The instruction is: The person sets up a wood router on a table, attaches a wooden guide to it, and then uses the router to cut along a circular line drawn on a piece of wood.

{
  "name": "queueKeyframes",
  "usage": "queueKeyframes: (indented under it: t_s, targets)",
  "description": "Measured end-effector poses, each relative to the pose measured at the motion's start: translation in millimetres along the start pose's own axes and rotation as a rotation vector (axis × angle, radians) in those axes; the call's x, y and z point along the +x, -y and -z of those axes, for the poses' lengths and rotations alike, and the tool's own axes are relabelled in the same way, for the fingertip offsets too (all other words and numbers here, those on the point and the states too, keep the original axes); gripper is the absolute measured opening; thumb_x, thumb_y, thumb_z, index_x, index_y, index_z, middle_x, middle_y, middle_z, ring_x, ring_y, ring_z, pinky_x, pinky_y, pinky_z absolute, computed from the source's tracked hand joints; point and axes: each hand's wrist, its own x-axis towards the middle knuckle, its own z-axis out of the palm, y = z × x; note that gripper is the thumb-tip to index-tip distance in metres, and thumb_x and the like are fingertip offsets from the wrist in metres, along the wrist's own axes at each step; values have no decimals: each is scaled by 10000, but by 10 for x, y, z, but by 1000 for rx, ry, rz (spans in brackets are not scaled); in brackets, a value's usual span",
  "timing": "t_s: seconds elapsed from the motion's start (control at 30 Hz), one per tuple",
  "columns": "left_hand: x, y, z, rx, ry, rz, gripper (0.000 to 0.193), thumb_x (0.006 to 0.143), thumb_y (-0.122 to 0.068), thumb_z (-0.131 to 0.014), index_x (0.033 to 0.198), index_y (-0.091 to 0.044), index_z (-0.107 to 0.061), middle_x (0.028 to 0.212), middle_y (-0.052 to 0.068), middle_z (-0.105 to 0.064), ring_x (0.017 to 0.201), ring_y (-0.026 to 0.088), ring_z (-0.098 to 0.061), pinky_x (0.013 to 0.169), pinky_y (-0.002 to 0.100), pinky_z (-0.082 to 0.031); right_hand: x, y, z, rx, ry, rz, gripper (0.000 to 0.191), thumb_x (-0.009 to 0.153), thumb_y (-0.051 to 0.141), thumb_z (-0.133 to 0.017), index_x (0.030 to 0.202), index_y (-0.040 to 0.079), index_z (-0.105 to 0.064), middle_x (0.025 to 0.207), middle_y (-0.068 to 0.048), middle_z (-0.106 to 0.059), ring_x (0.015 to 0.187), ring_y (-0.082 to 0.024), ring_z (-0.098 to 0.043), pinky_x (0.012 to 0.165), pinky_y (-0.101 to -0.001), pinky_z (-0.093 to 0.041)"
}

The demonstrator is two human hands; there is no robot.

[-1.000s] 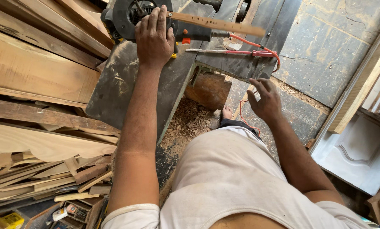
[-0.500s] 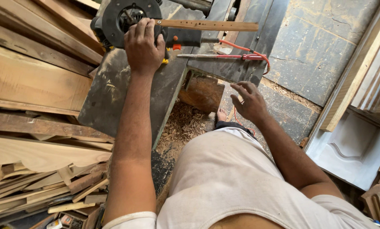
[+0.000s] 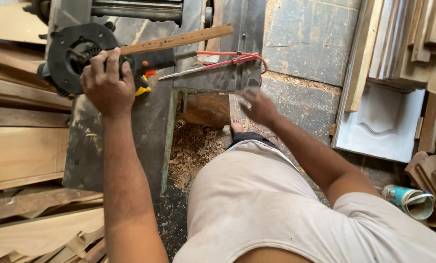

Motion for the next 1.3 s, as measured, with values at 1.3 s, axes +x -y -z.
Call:
queueKeyframes:
  t_s: [1.3]
  targets:
    - [-46, 87, -335, 156, -107, 106, 316, 962, -391, -852, 1192, -223, -716, 1146, 20, -676, 1015, 198, -671, 945, 453, -565, 2738, -1994, 533, -221, -51, 124, 188, 1040, 158, -655, 1187, 69, -730, 1187, -216, -643, 1050, -412, -622, 917, -506, -511]
